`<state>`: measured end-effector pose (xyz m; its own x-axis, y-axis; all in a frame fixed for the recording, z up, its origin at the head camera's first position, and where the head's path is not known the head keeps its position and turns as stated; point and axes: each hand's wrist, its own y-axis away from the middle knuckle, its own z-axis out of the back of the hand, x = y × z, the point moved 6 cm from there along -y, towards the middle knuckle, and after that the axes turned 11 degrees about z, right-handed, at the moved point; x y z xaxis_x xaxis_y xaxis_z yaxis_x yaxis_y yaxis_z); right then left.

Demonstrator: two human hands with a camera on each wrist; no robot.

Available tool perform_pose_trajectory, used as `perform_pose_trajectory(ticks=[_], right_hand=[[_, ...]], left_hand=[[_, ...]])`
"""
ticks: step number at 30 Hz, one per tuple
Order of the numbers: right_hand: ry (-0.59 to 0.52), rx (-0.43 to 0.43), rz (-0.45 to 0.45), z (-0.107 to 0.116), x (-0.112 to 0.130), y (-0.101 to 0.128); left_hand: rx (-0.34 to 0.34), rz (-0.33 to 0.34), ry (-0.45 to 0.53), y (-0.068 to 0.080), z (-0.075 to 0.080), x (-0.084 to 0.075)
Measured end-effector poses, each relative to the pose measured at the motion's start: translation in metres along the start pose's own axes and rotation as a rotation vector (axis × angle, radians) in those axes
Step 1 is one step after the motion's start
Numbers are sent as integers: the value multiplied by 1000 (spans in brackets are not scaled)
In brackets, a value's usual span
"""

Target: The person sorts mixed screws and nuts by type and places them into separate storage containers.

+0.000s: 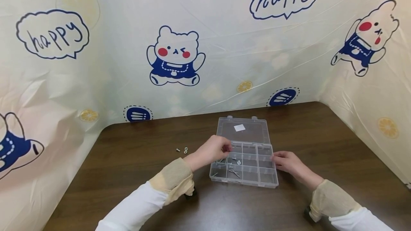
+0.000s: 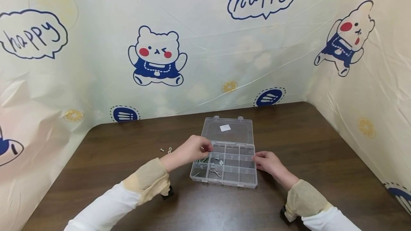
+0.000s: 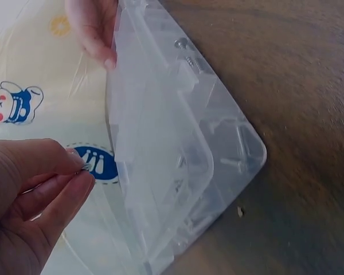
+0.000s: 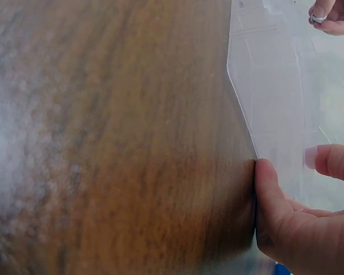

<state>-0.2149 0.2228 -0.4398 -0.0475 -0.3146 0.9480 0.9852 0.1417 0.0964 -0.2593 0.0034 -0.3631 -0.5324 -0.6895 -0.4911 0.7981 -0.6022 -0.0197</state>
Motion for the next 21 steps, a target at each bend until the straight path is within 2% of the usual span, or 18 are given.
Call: perform_pose_trajectory(ticks=[5,10,15,21], right_hand=[[-2,3,2,0,1,-1],[-2,0,0,0,2,-2],[9,-1,-8,0,1,-2],[18,-2,-23,0,1,0]], left_hand=[[3,-2,22,-3,-6,-1],[-3,16,39,0,-1,4],[-30,36,11,6,16,25],[-60,130,-7,17,36,56]])
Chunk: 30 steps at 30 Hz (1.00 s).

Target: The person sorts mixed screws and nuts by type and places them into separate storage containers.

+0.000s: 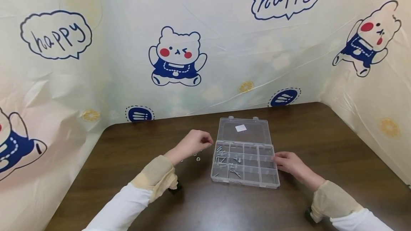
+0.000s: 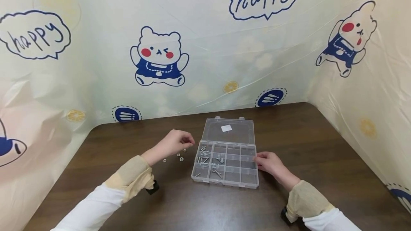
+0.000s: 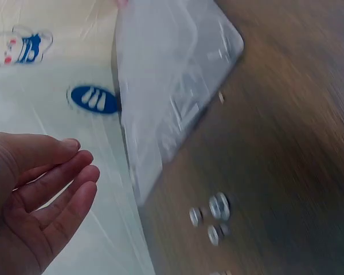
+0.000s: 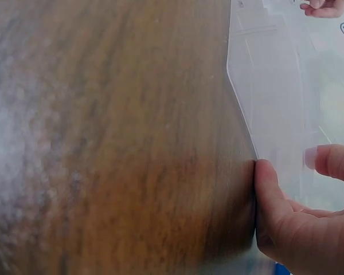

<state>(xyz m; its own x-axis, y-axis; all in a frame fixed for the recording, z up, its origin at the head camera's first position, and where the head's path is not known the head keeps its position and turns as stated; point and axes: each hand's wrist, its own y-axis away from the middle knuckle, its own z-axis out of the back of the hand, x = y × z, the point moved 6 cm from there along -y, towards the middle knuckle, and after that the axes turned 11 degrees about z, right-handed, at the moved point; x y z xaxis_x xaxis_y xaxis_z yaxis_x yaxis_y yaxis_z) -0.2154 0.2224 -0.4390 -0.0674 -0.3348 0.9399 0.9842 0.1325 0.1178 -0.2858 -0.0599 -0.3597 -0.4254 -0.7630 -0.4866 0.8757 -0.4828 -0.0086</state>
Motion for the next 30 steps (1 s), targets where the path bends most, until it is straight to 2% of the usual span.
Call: perform_pose_trajectory(ticks=[10,19,30], right_hand=[[-21,-5,14,-1,-3,1],[-23,1,25,-2,-3,2],[-3,-13,21,0,-1,0]], left_hand=[[-7,95,-10,12,12,44],[32,214,-27,15,11,75],[11,254,-78,14,13,93]])
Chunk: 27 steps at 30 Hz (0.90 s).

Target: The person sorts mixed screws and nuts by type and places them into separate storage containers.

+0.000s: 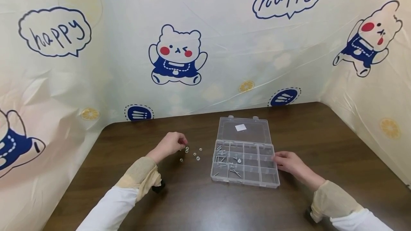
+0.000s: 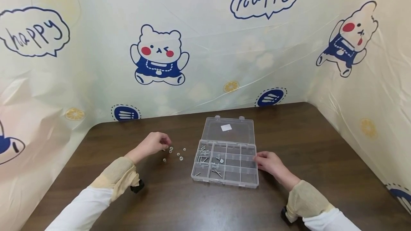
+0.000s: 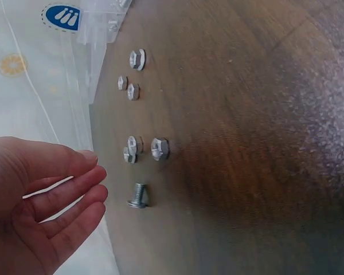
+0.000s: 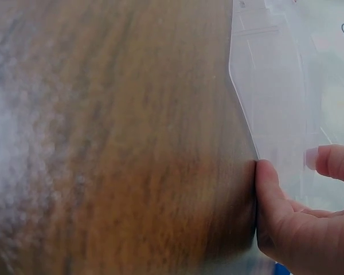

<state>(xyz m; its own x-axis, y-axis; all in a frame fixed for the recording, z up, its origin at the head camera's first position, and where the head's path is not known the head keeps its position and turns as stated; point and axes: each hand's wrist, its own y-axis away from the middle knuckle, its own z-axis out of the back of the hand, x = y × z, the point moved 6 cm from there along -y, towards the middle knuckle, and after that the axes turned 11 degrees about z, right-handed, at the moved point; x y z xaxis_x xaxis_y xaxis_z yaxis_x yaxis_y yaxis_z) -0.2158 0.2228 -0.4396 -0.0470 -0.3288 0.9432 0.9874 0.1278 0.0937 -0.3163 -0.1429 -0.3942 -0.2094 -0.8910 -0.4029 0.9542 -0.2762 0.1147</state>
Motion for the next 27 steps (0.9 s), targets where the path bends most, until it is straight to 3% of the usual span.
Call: perform_pose_trajectory(ticks=[8,17,27], right_hand=[[13,12,-17,1,-1,0],[3,18,-16,1,1,-1],[-8,18,-12,0,0,-1]], left_hand=[[-2,56,-43,-3,-3,6],[32,77,-54,-2,-7,11],[13,87,-59,0,-11,16]])
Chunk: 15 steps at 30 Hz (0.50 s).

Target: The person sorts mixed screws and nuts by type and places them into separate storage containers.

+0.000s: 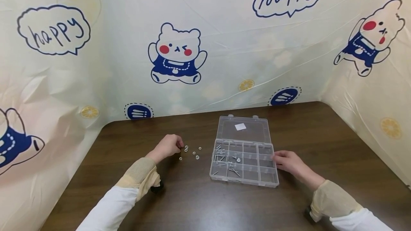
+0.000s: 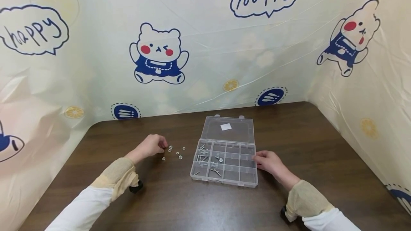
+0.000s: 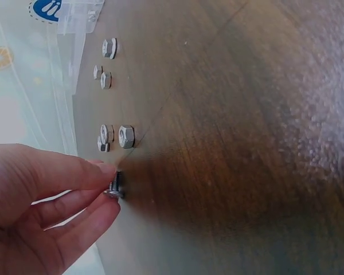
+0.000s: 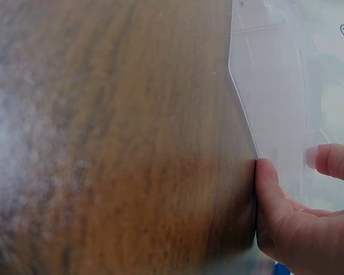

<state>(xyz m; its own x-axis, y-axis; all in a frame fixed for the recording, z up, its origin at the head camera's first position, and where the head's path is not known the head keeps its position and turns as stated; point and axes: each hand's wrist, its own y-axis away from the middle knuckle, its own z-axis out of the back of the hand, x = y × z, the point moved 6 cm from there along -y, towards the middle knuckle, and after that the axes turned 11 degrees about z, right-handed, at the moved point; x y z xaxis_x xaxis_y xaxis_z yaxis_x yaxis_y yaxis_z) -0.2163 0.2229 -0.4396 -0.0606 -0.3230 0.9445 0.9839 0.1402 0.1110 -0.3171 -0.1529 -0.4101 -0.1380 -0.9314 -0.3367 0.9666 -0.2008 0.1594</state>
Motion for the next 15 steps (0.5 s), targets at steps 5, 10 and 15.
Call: perform_pose_trajectory(ticks=[5,10,15], right_hand=[[-4,-2,0,0,1,0],[4,4,-2,0,1,0],[-7,3,-4,0,1,1]], left_hand=[[3,6,-7,1,-1,2],[0,2,0,1,0,1],[-23,-46,38,5,6,-12]])
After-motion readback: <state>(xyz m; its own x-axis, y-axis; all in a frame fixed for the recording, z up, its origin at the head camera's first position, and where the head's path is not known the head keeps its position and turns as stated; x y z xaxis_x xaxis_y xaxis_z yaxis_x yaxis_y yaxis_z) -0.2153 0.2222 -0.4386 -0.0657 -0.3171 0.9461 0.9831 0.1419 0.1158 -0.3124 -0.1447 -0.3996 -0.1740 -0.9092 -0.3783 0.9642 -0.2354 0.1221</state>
